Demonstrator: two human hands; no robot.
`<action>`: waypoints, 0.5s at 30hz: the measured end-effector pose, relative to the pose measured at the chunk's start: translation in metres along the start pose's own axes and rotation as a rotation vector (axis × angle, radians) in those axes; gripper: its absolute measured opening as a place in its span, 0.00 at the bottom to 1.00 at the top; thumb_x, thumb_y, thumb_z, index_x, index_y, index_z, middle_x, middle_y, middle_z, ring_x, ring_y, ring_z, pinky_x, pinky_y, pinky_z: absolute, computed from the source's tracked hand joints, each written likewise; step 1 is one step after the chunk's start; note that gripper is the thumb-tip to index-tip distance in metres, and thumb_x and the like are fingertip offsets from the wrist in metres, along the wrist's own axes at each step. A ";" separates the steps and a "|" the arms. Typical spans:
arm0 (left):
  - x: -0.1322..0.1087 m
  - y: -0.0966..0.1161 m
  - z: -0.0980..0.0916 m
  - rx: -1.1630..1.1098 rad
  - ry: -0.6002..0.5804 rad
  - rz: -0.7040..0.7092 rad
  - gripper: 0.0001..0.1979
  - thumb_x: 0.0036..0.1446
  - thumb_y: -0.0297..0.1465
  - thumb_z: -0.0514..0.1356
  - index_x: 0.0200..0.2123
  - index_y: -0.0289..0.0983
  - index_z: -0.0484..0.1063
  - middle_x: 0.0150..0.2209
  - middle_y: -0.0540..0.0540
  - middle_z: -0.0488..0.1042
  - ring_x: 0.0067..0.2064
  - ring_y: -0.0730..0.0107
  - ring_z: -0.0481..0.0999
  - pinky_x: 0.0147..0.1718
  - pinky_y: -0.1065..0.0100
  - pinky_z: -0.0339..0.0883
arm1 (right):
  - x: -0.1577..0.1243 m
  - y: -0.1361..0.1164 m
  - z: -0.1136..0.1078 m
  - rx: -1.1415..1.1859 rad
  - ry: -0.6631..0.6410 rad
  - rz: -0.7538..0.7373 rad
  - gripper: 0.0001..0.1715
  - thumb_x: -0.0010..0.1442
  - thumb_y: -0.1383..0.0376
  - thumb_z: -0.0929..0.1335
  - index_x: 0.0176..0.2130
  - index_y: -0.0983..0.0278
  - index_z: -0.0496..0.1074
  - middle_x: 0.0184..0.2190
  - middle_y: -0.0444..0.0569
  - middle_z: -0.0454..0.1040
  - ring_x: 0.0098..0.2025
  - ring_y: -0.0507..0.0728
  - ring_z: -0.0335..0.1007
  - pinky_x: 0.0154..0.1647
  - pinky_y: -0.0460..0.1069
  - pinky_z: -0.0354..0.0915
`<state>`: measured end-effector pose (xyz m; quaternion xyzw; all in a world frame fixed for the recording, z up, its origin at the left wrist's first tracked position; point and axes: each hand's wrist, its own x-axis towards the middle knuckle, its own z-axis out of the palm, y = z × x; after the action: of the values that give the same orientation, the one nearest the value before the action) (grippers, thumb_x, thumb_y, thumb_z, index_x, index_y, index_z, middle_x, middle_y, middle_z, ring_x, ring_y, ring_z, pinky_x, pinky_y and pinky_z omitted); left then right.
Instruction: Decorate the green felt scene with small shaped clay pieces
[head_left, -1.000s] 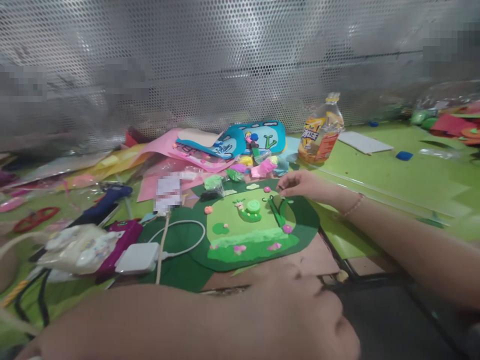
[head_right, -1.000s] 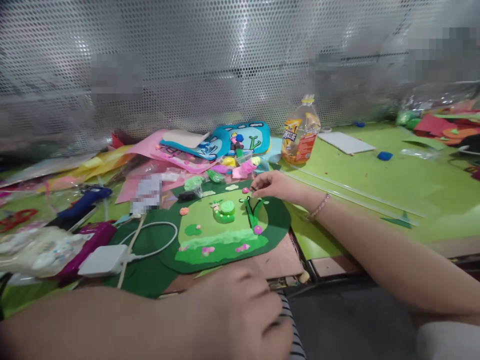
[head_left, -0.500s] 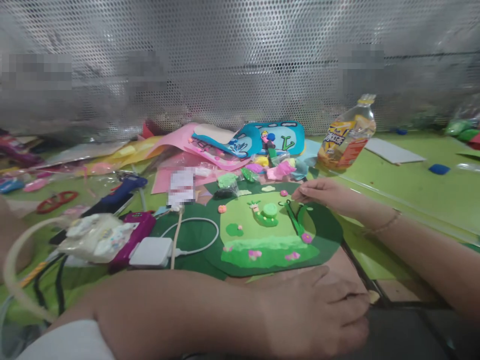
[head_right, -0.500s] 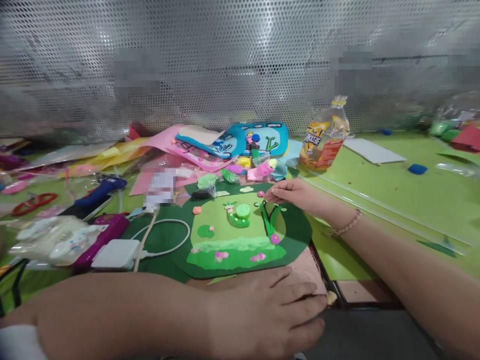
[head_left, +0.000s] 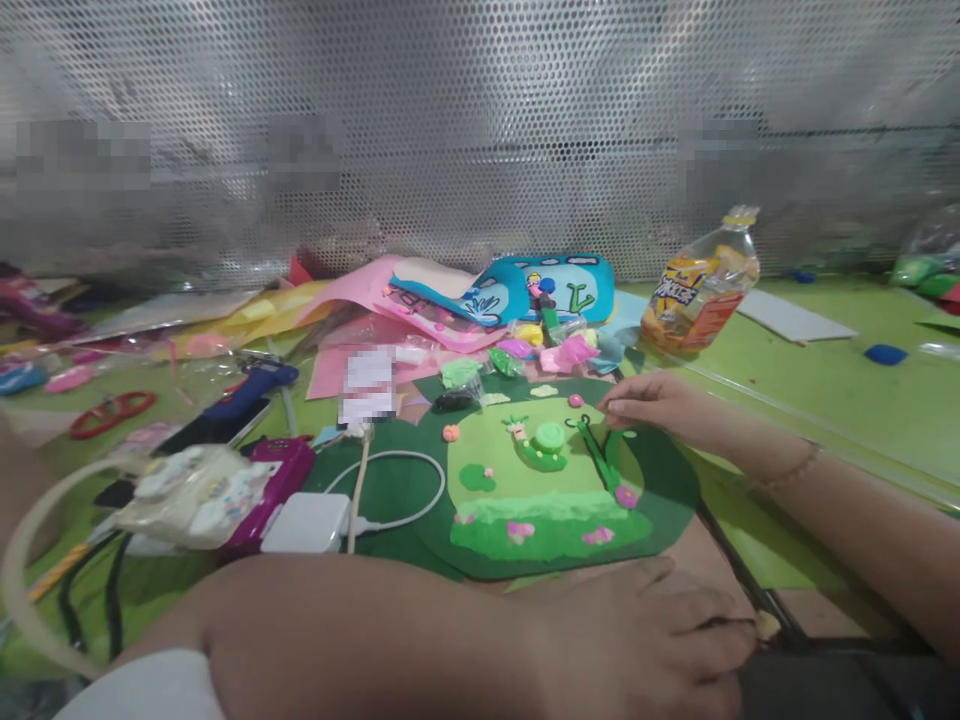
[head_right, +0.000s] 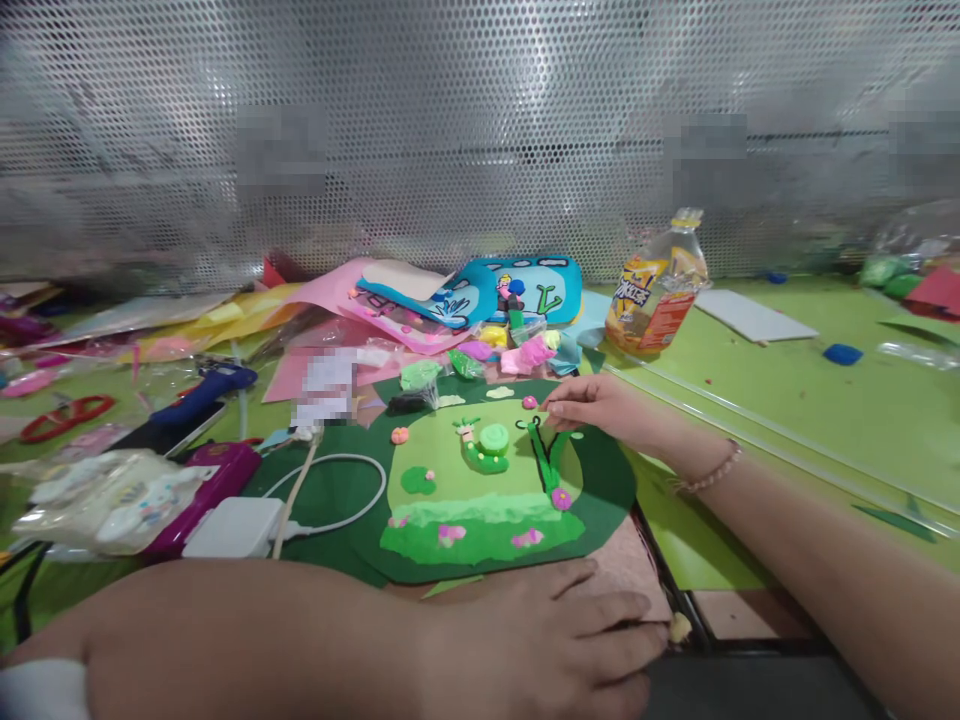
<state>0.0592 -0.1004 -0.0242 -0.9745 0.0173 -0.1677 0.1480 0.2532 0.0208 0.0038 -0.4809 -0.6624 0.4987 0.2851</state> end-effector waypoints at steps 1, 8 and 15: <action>0.000 0.000 0.001 -0.004 0.011 0.004 0.19 0.60 0.31 0.45 0.44 0.46 0.74 0.55 0.47 0.65 0.58 0.62 0.62 0.44 0.62 0.63 | 0.000 0.000 0.000 0.016 -0.003 0.020 0.22 0.47 0.49 0.71 0.34 0.64 0.74 0.29 0.48 0.77 0.31 0.52 0.72 0.37 0.49 0.67; 0.002 -0.001 0.001 -0.008 0.069 0.001 0.20 0.60 0.28 0.44 0.39 0.47 0.76 0.53 0.48 0.68 0.56 0.63 0.65 0.44 0.63 0.63 | 0.000 0.002 0.003 0.090 0.022 -0.001 0.23 0.50 0.48 0.69 0.36 0.64 0.71 0.29 0.47 0.75 0.30 0.50 0.71 0.36 0.48 0.67; -0.001 -0.003 0.002 0.070 0.089 0.044 0.19 0.59 0.27 0.46 0.40 0.47 0.75 0.54 0.49 0.68 0.55 0.62 0.65 0.45 0.60 0.61 | 0.032 -0.052 0.042 -0.557 -0.118 -0.349 0.17 0.58 0.55 0.63 0.36 0.64 0.73 0.35 0.50 0.75 0.37 0.55 0.70 0.41 0.52 0.65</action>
<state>0.0585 -0.0969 -0.0257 -0.9598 0.0394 -0.2079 0.1846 0.1866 0.0319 0.0351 -0.3901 -0.8610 0.2690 0.1849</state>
